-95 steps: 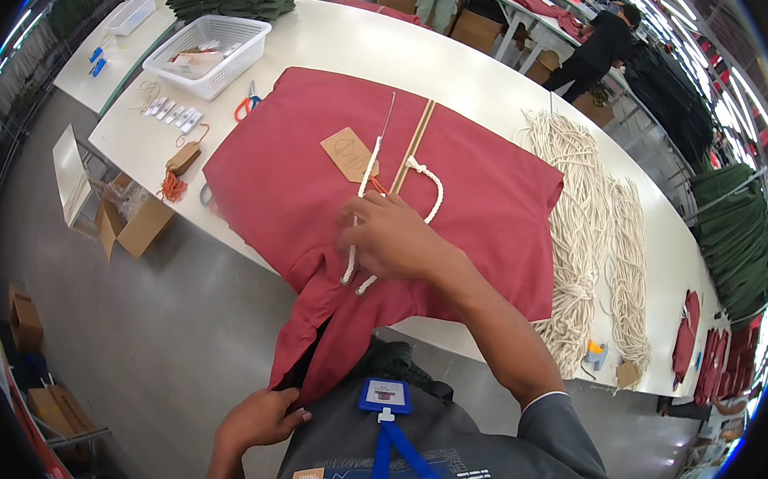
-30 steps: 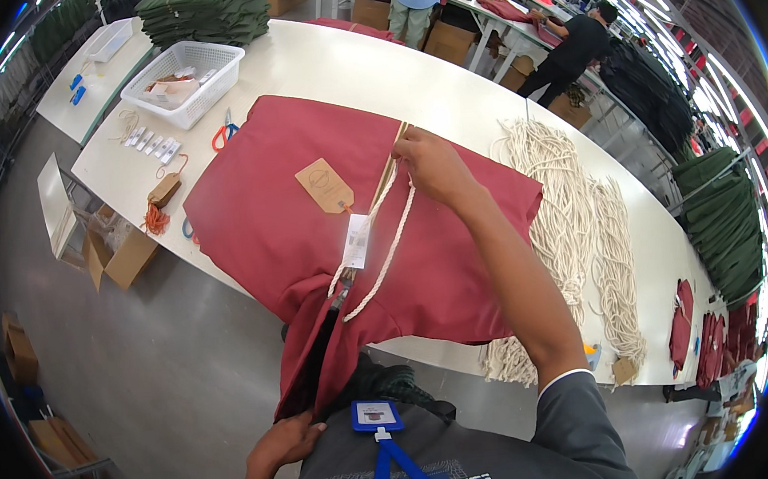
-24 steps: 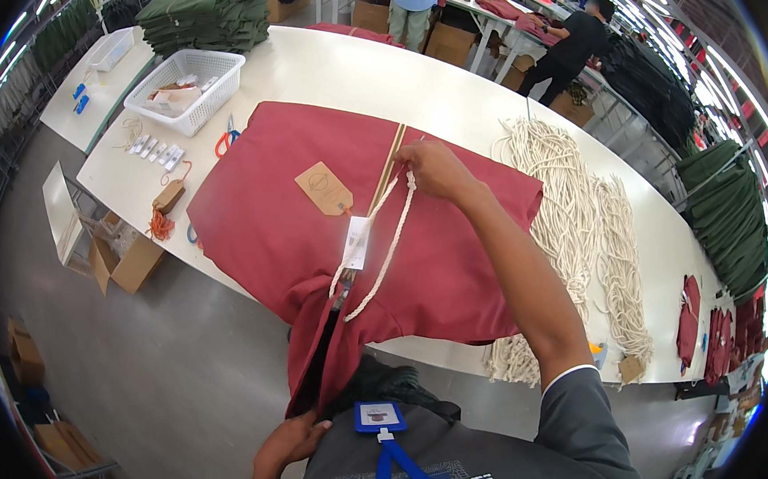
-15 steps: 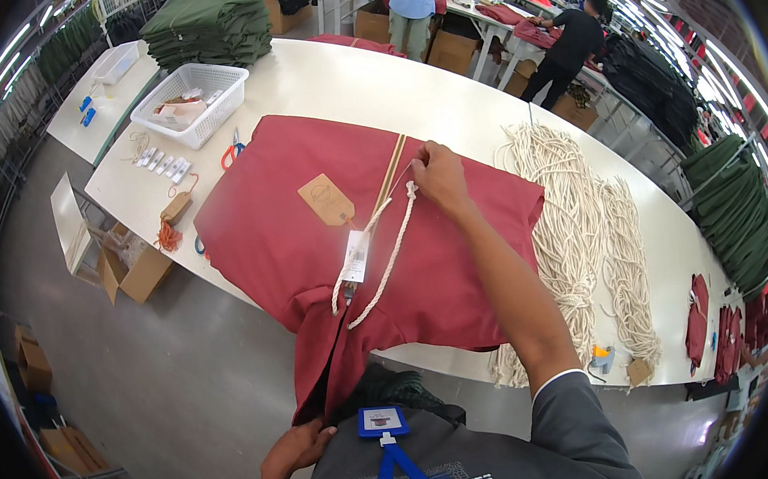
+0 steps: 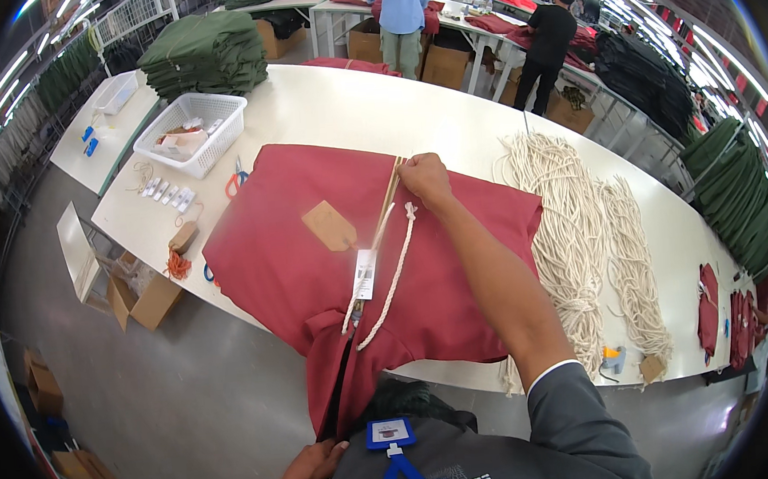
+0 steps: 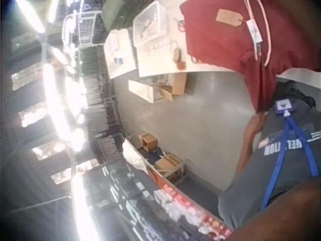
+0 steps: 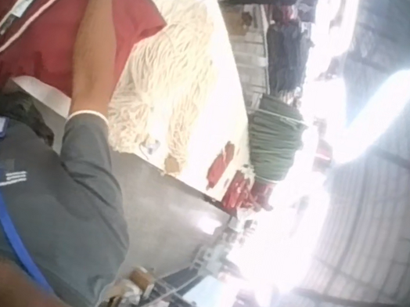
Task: The person ties a white drawstring on a folded maroon garment, trims the excess with scissors, and attaches a cardboard tag to the drawstring. The person then folds the garment and places it on the table.
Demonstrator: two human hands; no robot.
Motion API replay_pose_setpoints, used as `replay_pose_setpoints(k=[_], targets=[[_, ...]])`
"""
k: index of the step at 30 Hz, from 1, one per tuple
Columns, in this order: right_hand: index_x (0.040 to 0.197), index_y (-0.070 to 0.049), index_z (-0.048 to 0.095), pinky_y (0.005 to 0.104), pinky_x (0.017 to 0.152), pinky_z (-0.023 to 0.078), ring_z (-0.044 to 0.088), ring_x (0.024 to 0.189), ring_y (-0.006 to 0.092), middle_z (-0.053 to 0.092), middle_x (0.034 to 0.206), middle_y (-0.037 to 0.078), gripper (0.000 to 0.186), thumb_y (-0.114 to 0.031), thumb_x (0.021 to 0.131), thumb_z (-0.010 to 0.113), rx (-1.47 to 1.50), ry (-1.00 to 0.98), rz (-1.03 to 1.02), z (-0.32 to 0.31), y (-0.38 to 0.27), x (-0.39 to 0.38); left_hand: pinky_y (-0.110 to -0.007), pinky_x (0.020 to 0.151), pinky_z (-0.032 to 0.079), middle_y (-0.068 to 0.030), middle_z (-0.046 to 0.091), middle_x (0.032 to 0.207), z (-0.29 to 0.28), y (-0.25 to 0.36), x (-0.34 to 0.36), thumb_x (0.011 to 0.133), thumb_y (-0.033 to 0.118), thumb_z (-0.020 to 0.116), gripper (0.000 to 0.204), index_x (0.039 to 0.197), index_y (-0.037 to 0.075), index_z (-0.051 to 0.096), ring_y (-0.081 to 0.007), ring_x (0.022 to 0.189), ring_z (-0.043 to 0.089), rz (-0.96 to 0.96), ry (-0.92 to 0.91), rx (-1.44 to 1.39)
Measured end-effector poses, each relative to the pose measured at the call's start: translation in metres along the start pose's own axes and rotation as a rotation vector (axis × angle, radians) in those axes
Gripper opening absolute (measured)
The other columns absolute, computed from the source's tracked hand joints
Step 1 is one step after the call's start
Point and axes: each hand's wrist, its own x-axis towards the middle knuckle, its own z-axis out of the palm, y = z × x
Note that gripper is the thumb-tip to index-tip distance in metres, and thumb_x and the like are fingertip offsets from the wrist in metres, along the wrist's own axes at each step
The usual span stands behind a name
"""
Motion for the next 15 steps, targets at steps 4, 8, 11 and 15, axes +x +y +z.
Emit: replay_pose_setpoints(k=[4, 8, 11, 15], targets=[[0.097, -0.009, 0.077, 0.0443, 0.089, 0.057, 0.073, 0.1, 0.0326, 0.076, 0.105, 0.015, 0.025, -0.029, 0.083, 0.07, -0.001, -0.009, 0.037, -0.011, -0.015, 0.012, -0.05, 0.098, 0.05, -0.0311, 0.07, 0.111, 0.001, 0.001, 0.003, 0.105, 0.053, 0.045, 0.057, 0.118, 0.003, 0.069, -0.0477, 0.111, 0.065, -0.051, 0.016, -0.008], [0.098, -0.007, 0.077, 0.0447, 0.088, 0.058, 0.074, 0.098, 0.0341, 0.076, 0.102, 0.016, 0.026, -0.028, 0.083, 0.071, -0.006, 0.008, 0.016, -0.019, -0.015, 0.026, -0.05, 0.099, 0.049, -0.0314, 0.069, 0.113, 0.007, -0.012, 0.009, 0.104, 0.055, 0.045, 0.06, 0.122, 0.004, 0.069, -0.0482, 0.113, 0.064, -0.061, 0.035, -0.036], [0.096, -0.005, 0.076, 0.0442, 0.084, 0.059, 0.074, 0.094, 0.0334, 0.076, 0.098, 0.016, 0.028, -0.03, 0.084, 0.074, -0.054, -0.089, -0.008, -0.017, -0.005, 0.028, -0.05, 0.097, 0.05, -0.0313, 0.069, 0.111, 0.014, -0.025, 0.018, 0.103, 0.055, 0.047, 0.058, 0.124, 0.005, 0.069, -0.0493, 0.11, 0.064, -0.013, 0.068, -0.021], [0.089, -0.001, 0.074, 0.0381, 0.062, 0.056, 0.069, 0.071, 0.0239, 0.073, 0.085, 0.013, 0.032, -0.032, 0.086, 0.077, 0.174, -0.208, -0.017, -0.02, 0.001, 0.003, -0.051, 0.088, 0.053, -0.0281, 0.072, 0.101, 0.008, -0.03, 0.021, 0.1, 0.049, 0.056, 0.05, 0.124, 0.007, 0.07, -0.0503, 0.098, 0.067, 0.089, 0.166, 0.106]])
